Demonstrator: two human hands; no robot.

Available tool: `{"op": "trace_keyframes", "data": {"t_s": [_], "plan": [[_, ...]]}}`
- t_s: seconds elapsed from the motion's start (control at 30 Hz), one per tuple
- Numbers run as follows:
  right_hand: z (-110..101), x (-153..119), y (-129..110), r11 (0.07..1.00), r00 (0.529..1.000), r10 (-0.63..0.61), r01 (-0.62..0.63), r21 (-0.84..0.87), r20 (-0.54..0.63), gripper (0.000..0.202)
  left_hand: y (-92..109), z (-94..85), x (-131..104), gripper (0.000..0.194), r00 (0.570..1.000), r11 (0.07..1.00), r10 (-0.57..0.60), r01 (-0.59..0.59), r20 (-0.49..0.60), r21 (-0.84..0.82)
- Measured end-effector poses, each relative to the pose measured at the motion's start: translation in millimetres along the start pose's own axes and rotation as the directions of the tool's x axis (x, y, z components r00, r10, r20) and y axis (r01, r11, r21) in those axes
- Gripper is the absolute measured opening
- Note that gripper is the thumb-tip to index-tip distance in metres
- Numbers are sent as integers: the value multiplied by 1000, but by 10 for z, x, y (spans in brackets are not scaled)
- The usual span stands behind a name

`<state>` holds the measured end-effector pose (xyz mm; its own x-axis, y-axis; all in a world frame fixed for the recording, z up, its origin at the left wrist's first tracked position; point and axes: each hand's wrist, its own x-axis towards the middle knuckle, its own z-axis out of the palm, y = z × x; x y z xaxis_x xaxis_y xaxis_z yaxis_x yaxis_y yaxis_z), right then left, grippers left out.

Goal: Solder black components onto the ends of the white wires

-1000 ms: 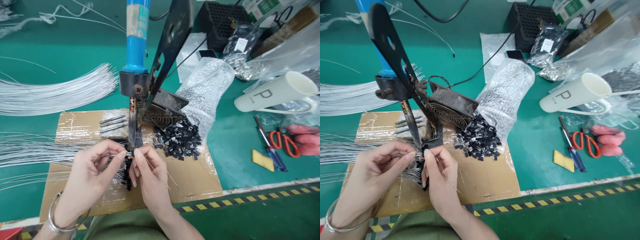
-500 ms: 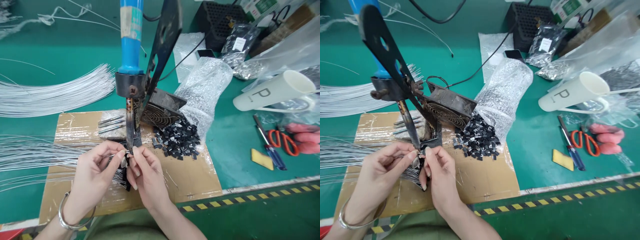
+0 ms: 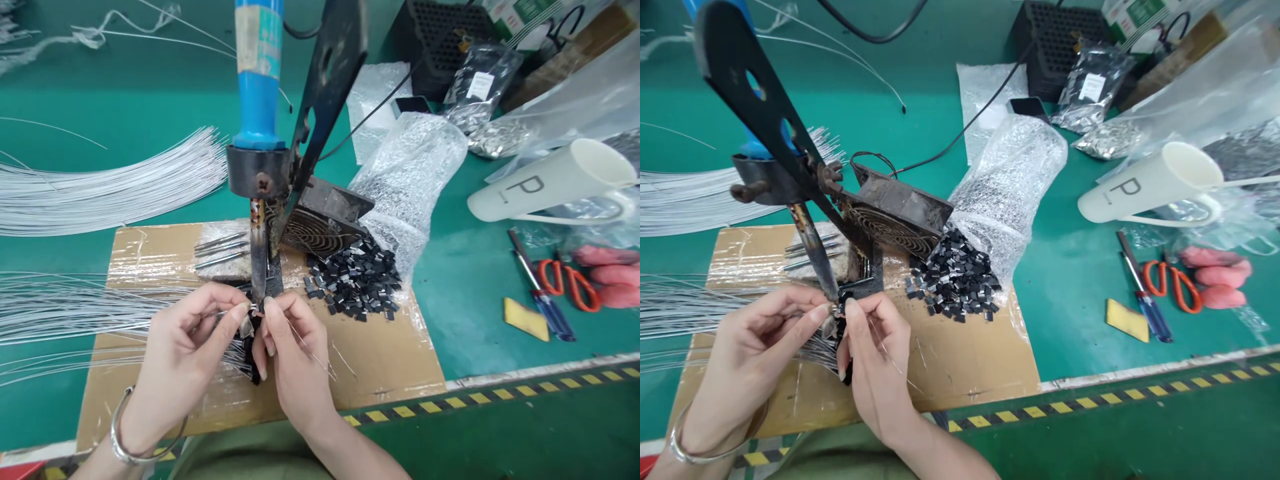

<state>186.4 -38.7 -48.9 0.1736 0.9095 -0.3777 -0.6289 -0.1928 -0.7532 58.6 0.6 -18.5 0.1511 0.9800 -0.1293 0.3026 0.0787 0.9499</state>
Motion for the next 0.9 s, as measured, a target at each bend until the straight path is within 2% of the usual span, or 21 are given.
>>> {"op": "trace_keyframes", "data": {"t_s": [0.33, 0.7, 0.8, 0.9], "plan": [[-27, -43, 2, 995, 1000, -23, 24, -99, 6, 40, -10, -24, -20, 7, 1000, 1000, -2, 2, -4, 17], [-24, -51, 7, 996, 1000, -5, 5, -94, -6, 42, -57, -57, -43, 5, 1000, 999, -11, 11, 6, 30], [-9, -21, -29, 989, 990, 137, -137, 45, 22, 48, -62, -50, -40, 5, 1000, 1000, -19, 19, 13, -5], [-7, 28, -89, 912, 932, 344, -361, 195, 116, 54, -70, -27, -27, 4, 999, 999, -28, 29, 14, -42]]}}
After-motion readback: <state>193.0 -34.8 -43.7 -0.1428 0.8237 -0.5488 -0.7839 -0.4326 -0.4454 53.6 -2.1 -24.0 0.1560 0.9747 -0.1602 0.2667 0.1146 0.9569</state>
